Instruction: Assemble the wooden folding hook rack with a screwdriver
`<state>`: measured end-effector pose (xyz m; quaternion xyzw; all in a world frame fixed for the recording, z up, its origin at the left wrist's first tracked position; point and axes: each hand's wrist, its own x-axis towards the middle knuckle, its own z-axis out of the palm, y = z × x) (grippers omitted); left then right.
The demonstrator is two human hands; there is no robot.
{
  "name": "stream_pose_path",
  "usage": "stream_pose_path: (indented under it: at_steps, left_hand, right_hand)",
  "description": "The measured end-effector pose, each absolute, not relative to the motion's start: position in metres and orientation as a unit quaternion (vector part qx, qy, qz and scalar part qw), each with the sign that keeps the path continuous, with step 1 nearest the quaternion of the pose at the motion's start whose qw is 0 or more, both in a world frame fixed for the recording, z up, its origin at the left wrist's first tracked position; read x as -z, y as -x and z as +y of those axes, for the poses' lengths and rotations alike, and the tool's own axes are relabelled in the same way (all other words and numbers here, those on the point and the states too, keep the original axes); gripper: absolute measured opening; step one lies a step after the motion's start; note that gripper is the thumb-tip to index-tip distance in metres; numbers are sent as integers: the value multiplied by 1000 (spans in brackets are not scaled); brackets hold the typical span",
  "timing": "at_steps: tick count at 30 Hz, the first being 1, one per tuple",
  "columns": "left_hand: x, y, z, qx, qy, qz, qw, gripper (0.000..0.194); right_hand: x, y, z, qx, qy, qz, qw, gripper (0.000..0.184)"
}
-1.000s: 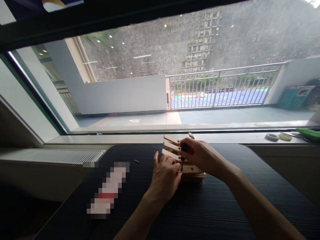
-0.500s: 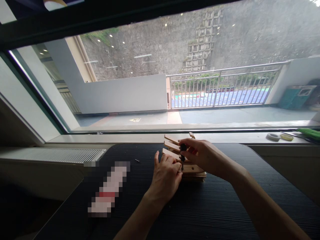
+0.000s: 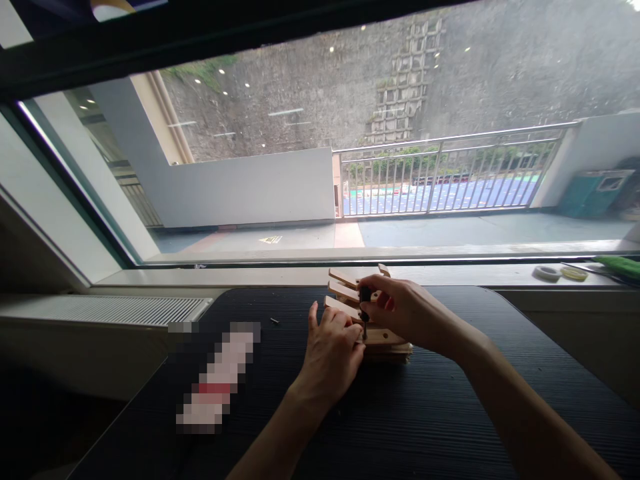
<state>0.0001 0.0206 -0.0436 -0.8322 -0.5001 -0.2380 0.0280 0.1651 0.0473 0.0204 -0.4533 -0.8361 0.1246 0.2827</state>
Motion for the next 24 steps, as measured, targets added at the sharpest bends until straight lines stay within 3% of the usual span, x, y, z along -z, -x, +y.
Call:
stream_pose_path:
  at_steps: [24]
  left_hand:
    - [44,-1,19,241,830,-502,29,10]
  right_hand:
    - [-20,-164,48,-94,458,-835,291,23]
